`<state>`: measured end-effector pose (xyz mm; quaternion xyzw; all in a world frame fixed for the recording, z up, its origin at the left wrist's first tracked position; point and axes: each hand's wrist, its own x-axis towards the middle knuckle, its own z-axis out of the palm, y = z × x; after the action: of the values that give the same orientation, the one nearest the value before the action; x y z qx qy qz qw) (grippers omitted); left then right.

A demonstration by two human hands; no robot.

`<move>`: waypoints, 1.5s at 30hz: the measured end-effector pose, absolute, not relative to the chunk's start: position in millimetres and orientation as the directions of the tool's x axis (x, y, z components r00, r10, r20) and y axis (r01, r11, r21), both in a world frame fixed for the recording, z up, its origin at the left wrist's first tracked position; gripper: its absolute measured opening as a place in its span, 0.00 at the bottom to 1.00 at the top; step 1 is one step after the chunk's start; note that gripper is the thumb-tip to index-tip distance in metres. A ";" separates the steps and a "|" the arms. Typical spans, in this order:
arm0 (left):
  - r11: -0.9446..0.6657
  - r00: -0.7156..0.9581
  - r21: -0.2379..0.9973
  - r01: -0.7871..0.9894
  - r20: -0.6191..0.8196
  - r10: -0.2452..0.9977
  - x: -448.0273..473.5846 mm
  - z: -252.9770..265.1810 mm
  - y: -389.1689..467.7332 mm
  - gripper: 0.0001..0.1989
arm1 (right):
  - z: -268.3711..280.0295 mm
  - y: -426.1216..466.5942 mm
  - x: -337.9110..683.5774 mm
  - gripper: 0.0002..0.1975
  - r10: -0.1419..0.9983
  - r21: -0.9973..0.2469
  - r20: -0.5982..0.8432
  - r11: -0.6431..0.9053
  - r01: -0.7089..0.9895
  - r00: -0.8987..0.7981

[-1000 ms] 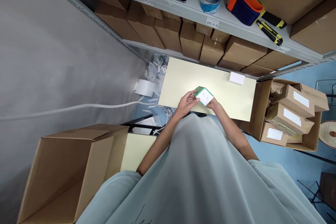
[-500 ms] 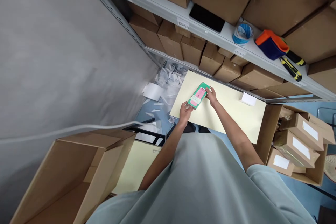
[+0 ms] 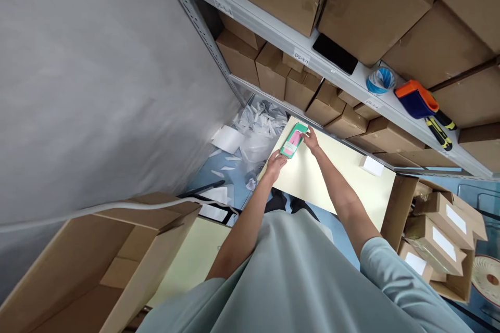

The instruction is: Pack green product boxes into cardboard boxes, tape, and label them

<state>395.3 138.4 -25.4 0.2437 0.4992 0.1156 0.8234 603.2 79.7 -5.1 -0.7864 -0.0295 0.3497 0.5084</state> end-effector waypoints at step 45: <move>-0.141 -0.689 0.892 -0.429 -0.223 0.690 -105.0 206.4 -210.4 0.26 | 183.2 -93.2 92.7 0.23 0.756 -0.991 -0.134 -0.104 0.085 -0.640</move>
<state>-105.0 -210.4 206.4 0.1210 0.5374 0.7455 0.3753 92.7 -93.2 183.2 -0.3395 -0.6194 0.6607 0.2542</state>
